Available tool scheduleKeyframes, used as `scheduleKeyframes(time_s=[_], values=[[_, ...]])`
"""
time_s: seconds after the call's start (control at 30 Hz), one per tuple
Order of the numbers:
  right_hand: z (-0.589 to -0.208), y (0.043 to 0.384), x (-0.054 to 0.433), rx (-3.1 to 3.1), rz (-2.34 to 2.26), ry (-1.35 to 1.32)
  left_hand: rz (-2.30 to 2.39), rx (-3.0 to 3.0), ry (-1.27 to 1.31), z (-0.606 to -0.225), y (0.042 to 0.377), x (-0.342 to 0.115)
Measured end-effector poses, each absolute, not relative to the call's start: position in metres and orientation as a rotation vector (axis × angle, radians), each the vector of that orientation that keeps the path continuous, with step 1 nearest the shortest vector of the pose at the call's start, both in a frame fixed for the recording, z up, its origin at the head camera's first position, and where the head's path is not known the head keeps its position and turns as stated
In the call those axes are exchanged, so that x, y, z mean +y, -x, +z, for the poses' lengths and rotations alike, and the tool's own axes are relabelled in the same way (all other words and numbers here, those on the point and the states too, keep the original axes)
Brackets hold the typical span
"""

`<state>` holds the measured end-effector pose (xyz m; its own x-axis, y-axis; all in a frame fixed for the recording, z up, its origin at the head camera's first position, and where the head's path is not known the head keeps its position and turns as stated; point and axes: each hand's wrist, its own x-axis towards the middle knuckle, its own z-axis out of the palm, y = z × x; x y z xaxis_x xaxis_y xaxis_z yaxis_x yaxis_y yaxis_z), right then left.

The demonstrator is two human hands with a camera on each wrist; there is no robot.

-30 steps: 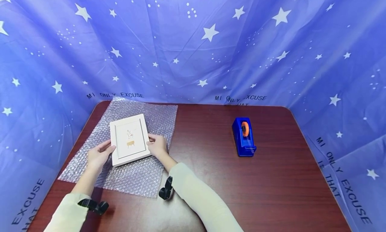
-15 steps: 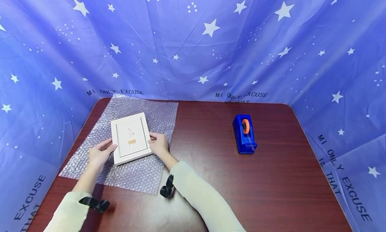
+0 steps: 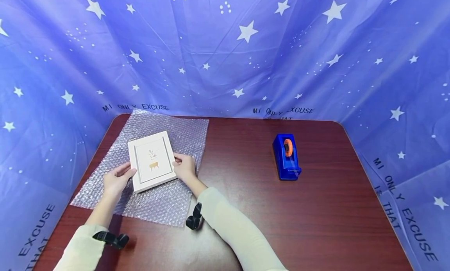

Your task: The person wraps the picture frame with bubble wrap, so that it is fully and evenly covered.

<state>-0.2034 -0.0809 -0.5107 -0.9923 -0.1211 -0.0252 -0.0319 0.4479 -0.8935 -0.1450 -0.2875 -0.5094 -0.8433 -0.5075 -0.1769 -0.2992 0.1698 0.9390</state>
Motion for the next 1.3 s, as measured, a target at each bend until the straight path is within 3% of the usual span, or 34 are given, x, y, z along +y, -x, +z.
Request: scheduleKeyframes(time_s=[0.43, 0.9, 1.3], values=[[-0.512, 0.206, -0.081, 2.584, -1.599, 0.167, -1.692, -2.280, -0.814, -0.511, 0.143, -0.287], [-0.526, 0.215, -0.078, 2.501, -1.642, 0.250, -1.221, -2.488, -0.822, -0.504, 0.143, -0.275], [-0.510, 0.211, -0.070, 2.519, -1.482, 0.400, -1.092, -2.712, -0.591, -0.503, 0.140, -0.286]])
